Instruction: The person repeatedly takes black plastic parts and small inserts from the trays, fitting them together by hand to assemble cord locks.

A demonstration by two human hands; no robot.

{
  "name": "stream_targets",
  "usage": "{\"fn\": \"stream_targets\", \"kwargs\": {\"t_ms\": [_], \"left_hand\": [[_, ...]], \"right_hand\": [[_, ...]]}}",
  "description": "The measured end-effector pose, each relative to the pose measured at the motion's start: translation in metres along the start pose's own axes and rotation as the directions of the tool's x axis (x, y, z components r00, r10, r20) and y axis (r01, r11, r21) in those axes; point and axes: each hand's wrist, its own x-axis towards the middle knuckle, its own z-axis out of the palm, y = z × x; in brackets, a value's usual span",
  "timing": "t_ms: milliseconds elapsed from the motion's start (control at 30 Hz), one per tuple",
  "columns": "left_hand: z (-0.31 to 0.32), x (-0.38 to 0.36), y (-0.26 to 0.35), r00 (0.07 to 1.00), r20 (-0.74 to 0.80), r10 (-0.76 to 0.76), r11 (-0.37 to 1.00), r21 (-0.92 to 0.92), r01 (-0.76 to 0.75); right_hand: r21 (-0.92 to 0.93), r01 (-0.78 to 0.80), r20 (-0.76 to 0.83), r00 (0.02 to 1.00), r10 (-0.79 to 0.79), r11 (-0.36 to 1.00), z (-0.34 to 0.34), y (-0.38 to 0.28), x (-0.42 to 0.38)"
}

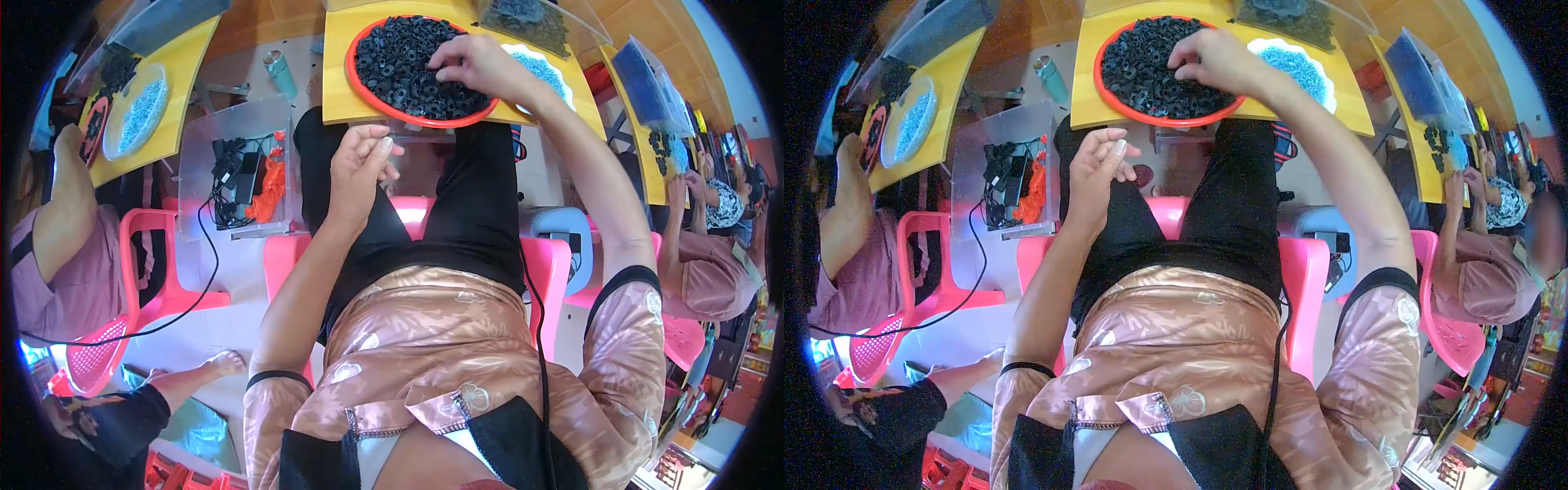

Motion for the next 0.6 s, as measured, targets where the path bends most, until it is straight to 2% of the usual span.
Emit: {"fn": "stream_targets", "kwargs": {"t_ms": [67, 167, 267, 367, 467, 533, 567, 600], "left_hand": [[0.000, 0.000, -0.001, 1.000, -0.006, -0.011, 1.000, 0.004, 0.011], [0.000, 0.001, 0.000, 1.000, -0.002, -0.018, 1.000, 0.017, 0.018], [0.000, 0.001, 0.000, 1.000, 0.001, -0.014, 1.000, 0.010, 0.014], [-0.002, 0.002, -0.001, 0.999, 0.007, -0.042, 0.999, -0.028, 0.042], [0.003, 0.002, 0.005, 0.998, 0.015, -0.061, 0.991, -0.117, 0.062], [0.009, 0.001, 0.006, 0.998, 0.019, -0.064, 0.983, -0.170, 0.066], [0.011, 0.001, 0.006, 0.998, 0.017, -0.063, 0.980, -0.189, 0.065], [0.012, 0.001, 0.006, 0.998, 0.015, -0.062, 0.976, -0.207, 0.064]], "right_hand": [[-0.085, 0.030, -0.046, 0.998, -0.034, 0.996, 0.013, -0.007, 0.000], [-0.175, -0.023, -0.034, 0.999, 0.017, 0.984, 0.033, 0.004, 0.004], [-0.148, -0.067, -0.022, 0.998, 0.065, 0.987, 0.036, 0.006, 0.005], [-0.027, -0.116, -0.164, 0.980, 0.110, 0.993, 0.025, -0.016, 0.000], [0.125, -0.039, -0.058, 0.997, 0.046, 0.991, 0.010, -0.058, -0.014], [0.137, 0.068, -0.002, 0.998, -0.068, 0.988, 0.014, -0.080, -0.026], [0.141, 0.110, -0.026, 0.994, -0.108, 0.984, 0.020, -0.087, -0.031], [0.189, 0.088, -0.026, 0.996, -0.085, 0.978, 0.023, -0.094, -0.036]]}}
